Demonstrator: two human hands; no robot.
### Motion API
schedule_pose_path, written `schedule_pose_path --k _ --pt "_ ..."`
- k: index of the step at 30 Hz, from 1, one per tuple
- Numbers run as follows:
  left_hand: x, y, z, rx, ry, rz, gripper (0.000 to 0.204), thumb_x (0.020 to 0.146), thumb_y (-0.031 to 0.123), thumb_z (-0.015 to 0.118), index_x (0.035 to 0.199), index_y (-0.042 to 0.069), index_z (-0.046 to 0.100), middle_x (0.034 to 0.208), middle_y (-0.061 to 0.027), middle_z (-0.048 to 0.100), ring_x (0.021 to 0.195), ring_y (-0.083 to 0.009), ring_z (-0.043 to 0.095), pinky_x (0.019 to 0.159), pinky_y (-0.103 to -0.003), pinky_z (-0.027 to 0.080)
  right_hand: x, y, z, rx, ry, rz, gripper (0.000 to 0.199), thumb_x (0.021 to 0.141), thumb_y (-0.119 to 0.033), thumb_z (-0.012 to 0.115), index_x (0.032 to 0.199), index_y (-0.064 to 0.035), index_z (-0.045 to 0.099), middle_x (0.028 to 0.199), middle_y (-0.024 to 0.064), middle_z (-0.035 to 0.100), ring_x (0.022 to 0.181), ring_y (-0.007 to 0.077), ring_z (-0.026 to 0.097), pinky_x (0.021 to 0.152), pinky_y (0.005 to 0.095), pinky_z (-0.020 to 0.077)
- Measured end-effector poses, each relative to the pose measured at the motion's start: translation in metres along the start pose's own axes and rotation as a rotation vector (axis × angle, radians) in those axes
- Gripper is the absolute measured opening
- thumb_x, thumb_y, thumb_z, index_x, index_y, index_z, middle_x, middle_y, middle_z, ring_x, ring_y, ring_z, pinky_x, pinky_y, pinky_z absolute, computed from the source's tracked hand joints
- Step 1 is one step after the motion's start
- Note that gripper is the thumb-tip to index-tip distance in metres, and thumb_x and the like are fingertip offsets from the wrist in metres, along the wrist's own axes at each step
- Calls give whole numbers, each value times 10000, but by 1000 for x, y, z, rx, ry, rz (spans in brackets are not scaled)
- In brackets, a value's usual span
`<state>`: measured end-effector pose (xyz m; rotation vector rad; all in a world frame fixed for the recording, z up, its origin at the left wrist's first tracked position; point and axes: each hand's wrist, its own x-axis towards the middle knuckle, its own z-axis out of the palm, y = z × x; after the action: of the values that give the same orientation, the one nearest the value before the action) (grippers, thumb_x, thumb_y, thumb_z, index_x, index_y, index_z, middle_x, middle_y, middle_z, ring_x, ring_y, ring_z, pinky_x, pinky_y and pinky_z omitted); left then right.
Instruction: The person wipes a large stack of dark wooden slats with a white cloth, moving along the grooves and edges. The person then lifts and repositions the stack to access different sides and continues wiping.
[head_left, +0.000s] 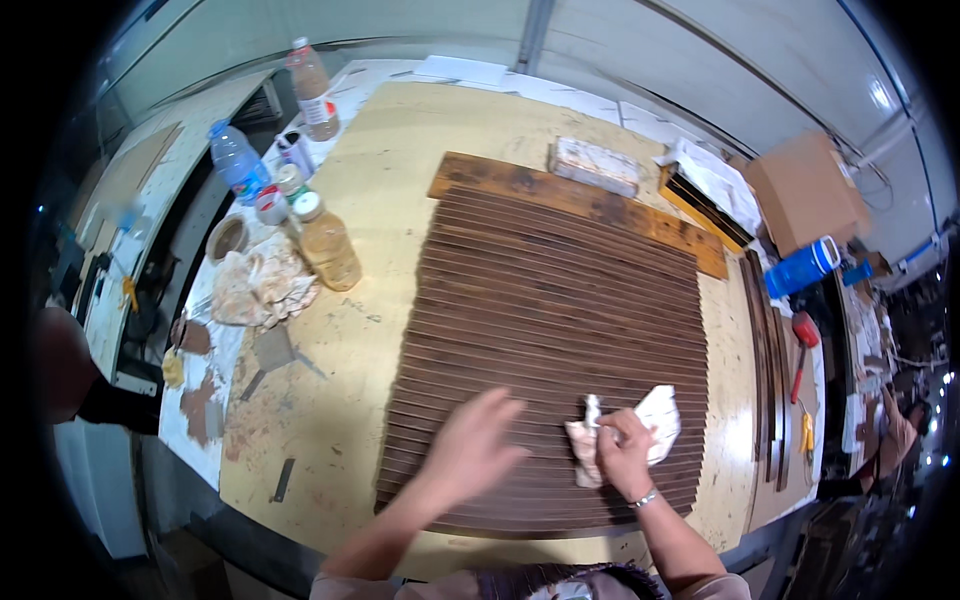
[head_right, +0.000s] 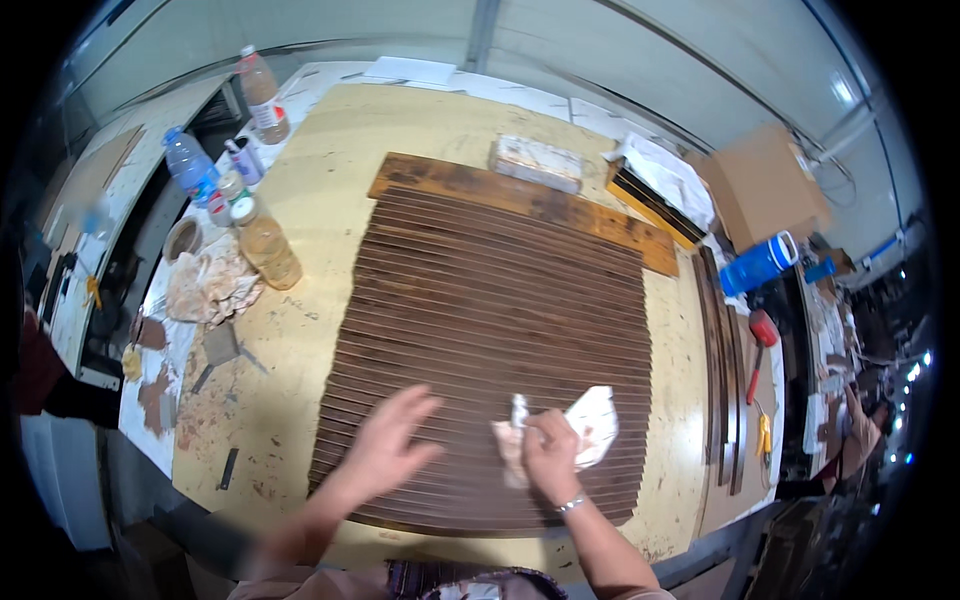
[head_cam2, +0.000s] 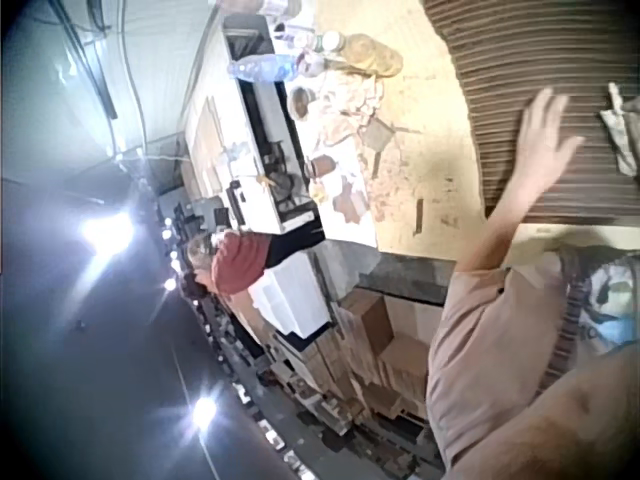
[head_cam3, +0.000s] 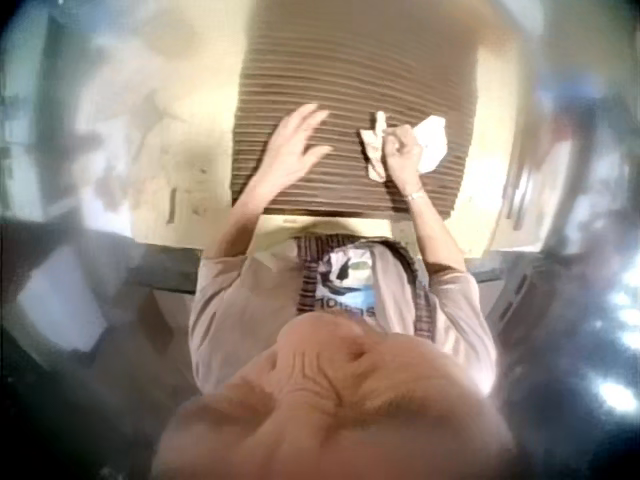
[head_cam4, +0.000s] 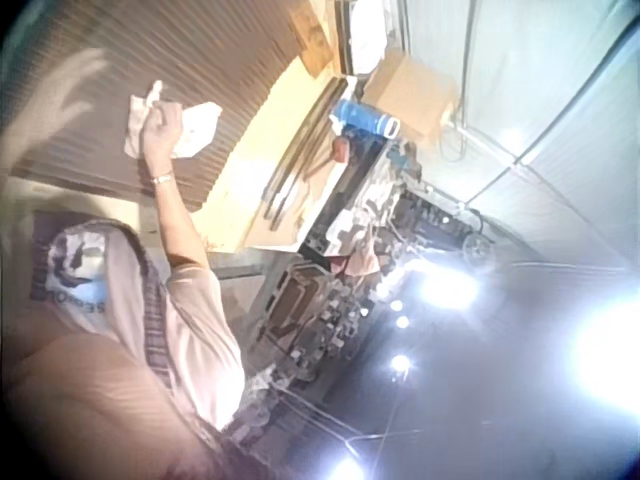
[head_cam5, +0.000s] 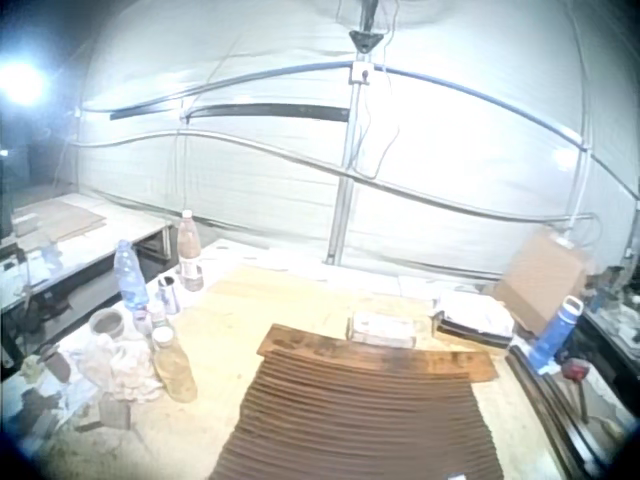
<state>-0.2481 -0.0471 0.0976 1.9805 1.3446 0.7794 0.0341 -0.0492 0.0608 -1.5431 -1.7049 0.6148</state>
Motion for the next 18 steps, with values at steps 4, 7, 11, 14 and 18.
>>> schedule_pose_path --k 4,7,11,14,18 --pt "35 28 87 -335 -168 21 796 863 245 767 1542 58 397 1367 -252 552 1143 -403 626 955 -416 520 19 -38 2 505 -88 359 232 872 -42 710 1086 40 674 1018 113 697 948 217 679 892 317 531" --pt "57 3 81 -413 -78 113 575 890 87 701 1430 6 522 1170 -174 659 958 -286 700 828 -357 573 61 8 -32 128 36 52 385 914 -103 687 1263 38 607 1279 173 633 1198 288 610 1036 389 476" --pt "123 -27 6 -837 487 -252 336 934 -58 628 1265 -11 606 1102 -104 679 986 -143 669 868 -293 580 111 123 -84 -462 49 51 683 994 -284 593 1574 -40 329 1651 191 282 1527 343 258 1248 490 192" --pt "174 -26 -17 -585 670 -61 344 952 -73 598 1290 -10 582 1130 -102 669 999 -139 665 873 -284 578 148 150 -92 -660 -7 212 750 1013 -402 549 1604 -53 247 1693 132 204 1559 321 186 1249 534 161" --pt "229 14 46 -565 354 131 419 883 -119 607 1273 36 611 1206 -93 649 1076 -175 653 927 -315 562 166 152 -80 -785 -34 278 800 989 -503 537 1603 -68 267 1696 107 203 1566 270 178 1259 515 168"
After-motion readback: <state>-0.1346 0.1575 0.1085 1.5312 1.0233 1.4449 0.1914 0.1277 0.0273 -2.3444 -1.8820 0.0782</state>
